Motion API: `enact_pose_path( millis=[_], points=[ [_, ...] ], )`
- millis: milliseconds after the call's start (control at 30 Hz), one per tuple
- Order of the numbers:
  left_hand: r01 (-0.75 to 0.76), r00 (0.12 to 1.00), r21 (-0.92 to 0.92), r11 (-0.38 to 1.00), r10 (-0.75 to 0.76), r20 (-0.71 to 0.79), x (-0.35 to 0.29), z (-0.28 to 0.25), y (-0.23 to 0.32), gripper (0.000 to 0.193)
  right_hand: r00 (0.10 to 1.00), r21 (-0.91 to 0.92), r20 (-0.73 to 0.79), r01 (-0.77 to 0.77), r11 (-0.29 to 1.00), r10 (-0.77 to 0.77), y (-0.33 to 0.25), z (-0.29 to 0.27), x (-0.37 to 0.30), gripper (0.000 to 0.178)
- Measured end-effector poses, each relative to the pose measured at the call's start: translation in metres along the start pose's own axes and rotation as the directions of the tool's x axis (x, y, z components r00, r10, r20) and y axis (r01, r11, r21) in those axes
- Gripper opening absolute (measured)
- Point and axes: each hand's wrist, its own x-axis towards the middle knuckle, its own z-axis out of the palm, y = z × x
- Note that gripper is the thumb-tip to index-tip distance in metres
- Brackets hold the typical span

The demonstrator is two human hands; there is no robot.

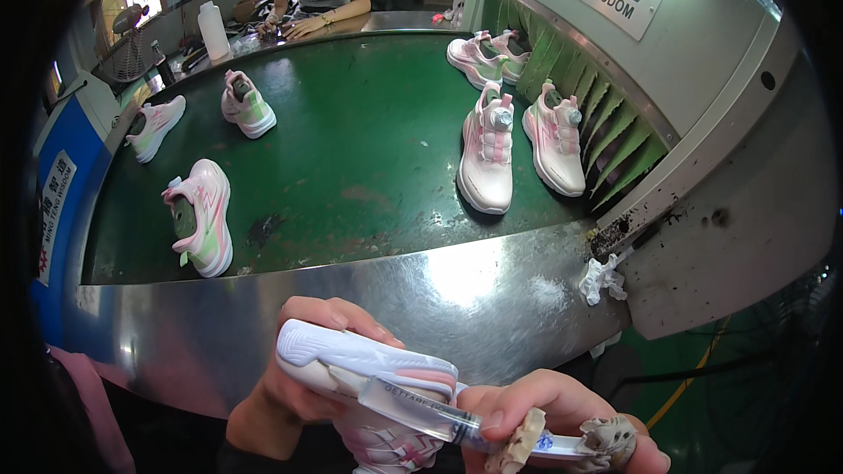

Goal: The person applies liquid adhesive along the seams and edges of shoes using a syringe applicator and handles the shoes along the conveyor line.

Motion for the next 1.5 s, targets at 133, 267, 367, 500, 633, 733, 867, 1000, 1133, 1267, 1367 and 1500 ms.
enact_pose_path(
  millis=[133, 267, 367, 500, 633, 733, 867, 1000, 1133, 1267, 1367, 1500],
  points=[
    [-0.013, 1.0, 0.012, 1.0, 0.013, 0.011, 0.001, 0.0, 0.0, 0.07, 1.0, -0.011, -0.02, -0.002, 1.0, 0.002, -0.001, 0.004, -0.001, 0.08],
    [-0.001, 1.0, -0.011, 1.0, 0.0, -0.028, -0.001, 0.004, 0.003, 0.071, 1.0, -0.068, 0.004, 0.01, 0.998, -0.009, -0.006, 0.007, -0.001, 0.079],
    [0.011, 0.999, 0.053, 0.999, -0.008, -0.048, -0.006, -0.004, 0.002, 0.073, 1.0, -0.08, -0.01, -0.003, 0.997, 0.002, -0.002, 0.004, 0.001, 0.078],
    [0.015, 0.998, 0.077, 0.997, -0.009, -0.069, -0.006, -0.007, 0.0, 0.073, 0.999, -0.075, -0.031, 0.014, 0.997, -0.017, 0.0, 0.002, -0.003, 0.077],
    [-0.014, 0.999, 0.148, 0.989, 0.021, -0.046, -0.004, -0.012, -0.002, 0.073, 0.997, -0.07, -0.06, 0.043, 0.997, -0.047, 0.003, 0.001, -0.01, 0.075],
    [-0.006, 0.988, 0.086, 0.996, 0.019, -0.151, -0.006, -0.01, -0.005, 0.074, 0.999, -0.057, -0.043, 0.022, 0.998, -0.024, 0.006, -0.008, -0.013, 0.076],
    [0.024, 0.963, -0.023, 0.999, -0.03, -0.266, -0.005, -0.004, -0.004, 0.074, 1.0, -0.047, -0.023, 0.019, 0.999, -0.02, 0.011, -0.016, -0.018, 0.078],
    [0.105, 0.909, -0.049, 0.993, -0.116, -0.399, 0.004, 0.001, 0.001, 0.073, 0.996, -0.009, -0.043, 0.081, 0.997, -0.081, 0.018, -0.022, -0.019, 0.079],
    [0.152, 0.883, -0.165, 0.975, -0.209, -0.42, 0.009, 0.005, -0.003, 0.072, 0.994, -0.019, -0.074, 0.079, 0.997, -0.08, 0.023, -0.033, -0.029, 0.08],
    [0.169, 0.801, -0.197, 0.966, -0.251, -0.543, 0.0, 0.009, 0.011, 0.081, 0.997, 0.091, -0.008, 0.072, 0.993, -0.071, 0.037, -0.043, -0.034, 0.084],
    [0.271, 0.818, -0.333, 0.903, -0.398, -0.414, 0.004, -0.001, -0.003, 0.082, 0.997, 0.147, -0.075, 0.004, 0.989, 0.007, 0.038, -0.046, -0.044, 0.084],
    [0.294, 0.754, -0.326, 0.899, -0.427, -0.499, 0.008, -0.002, -0.014, 0.088, 0.993, 0.178, -0.111, -0.01, 0.984, 0.03, 0.041, -0.053, -0.053, 0.084]
  ],
)
